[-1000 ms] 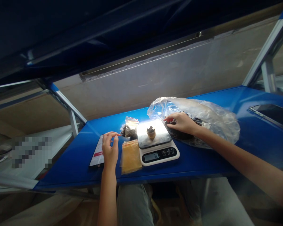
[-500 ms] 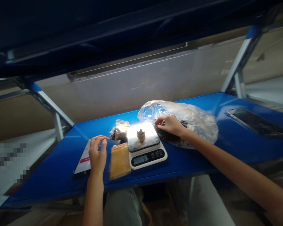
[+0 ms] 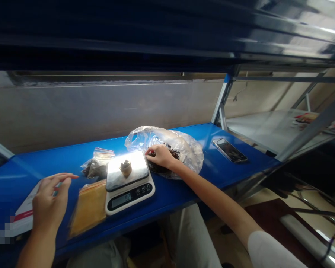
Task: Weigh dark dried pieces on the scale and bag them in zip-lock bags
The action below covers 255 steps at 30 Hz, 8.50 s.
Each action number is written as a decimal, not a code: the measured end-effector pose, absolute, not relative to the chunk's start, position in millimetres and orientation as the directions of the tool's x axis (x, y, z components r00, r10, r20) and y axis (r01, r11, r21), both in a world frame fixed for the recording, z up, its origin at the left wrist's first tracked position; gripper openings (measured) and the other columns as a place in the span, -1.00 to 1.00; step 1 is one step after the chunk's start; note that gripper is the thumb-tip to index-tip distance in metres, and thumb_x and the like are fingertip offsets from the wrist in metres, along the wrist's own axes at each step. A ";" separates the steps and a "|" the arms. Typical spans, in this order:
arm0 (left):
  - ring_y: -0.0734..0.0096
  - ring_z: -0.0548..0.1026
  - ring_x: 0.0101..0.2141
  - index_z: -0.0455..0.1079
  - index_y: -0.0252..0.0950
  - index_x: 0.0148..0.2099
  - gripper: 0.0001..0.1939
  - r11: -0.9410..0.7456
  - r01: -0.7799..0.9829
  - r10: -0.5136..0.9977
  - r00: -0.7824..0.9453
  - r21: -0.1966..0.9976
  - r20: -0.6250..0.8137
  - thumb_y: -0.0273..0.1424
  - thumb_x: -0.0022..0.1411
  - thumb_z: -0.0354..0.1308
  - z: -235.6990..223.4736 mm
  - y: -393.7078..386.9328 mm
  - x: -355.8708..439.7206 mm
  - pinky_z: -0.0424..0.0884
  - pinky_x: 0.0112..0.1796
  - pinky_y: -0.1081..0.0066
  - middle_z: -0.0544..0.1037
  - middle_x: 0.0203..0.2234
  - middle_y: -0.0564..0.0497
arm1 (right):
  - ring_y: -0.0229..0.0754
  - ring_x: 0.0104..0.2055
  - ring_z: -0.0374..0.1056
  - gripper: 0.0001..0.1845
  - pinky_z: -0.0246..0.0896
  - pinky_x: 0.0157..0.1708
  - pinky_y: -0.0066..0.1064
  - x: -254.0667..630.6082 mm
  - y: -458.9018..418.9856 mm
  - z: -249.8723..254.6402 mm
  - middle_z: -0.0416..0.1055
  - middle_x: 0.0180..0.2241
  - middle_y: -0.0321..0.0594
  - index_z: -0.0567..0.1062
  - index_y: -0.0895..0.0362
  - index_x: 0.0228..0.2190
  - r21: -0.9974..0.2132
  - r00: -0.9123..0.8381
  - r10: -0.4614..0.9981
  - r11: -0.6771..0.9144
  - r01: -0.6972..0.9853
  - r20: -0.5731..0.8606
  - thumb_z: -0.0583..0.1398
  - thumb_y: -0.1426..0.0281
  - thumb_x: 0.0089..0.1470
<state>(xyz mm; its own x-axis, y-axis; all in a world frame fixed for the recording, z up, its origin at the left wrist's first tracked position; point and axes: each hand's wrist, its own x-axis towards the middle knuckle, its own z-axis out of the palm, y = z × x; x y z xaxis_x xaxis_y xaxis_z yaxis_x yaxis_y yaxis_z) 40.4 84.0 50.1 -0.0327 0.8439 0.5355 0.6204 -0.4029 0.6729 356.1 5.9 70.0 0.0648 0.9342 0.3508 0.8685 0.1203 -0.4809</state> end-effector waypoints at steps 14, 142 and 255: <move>0.14 0.44 -0.11 0.46 -0.15 -0.42 -0.76 -0.414 0.612 0.837 -0.033 0.673 0.546 -0.19 0.04 0.01 51.9 82.5 41.2 0.38 -0.11 0.17 0.49 -0.26 0.04 | -0.15 -0.25 0.49 -0.78 0.28 -0.19 -0.41 355.6 7.3 69.8 0.59 -0.29 -0.17 0.58 0.16 -0.29 -0.486 0.058 0.941 0.118 0.866 0.333 0.26 0.50 -0.08; 0.29 0.39 -0.38 0.26 -0.20 -0.48 -0.78 -0.354 0.622 0.934 0.207 0.699 0.290 -0.35 0.22 -0.04 22.3 57.0 73.5 0.20 -0.40 0.36 0.45 -0.49 0.00 | -0.06 -0.15 0.46 -0.62 0.19 -0.01 -0.10 310.8 -24.4 91.8 0.58 -0.21 -0.23 0.46 -0.01 -0.04 -0.407 -0.117 0.892 0.312 0.859 0.437 0.23 0.31 0.06; 0.39 0.38 -0.40 0.39 -0.26 -0.38 -0.75 -0.336 0.553 0.937 0.276 0.762 0.213 -0.30 0.22 -0.06 34.6 66.0 56.1 0.29 -0.34 0.39 0.48 -0.39 0.01 | -0.03 -0.21 0.48 -0.79 0.30 -0.11 -0.19 385.7 -4.0 62.6 0.58 -0.28 -0.19 0.59 0.04 -0.28 -0.472 -0.098 0.945 0.244 0.847 0.313 0.16 0.32 0.11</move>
<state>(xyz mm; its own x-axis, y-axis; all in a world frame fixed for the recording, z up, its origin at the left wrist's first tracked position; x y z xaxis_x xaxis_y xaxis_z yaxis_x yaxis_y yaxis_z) 56.1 66.0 34.6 0.2759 0.9372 0.2133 0.5533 -0.3363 0.7621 385.7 -4.0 62.6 -0.0977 0.9446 0.3133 0.8469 0.2443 -0.4723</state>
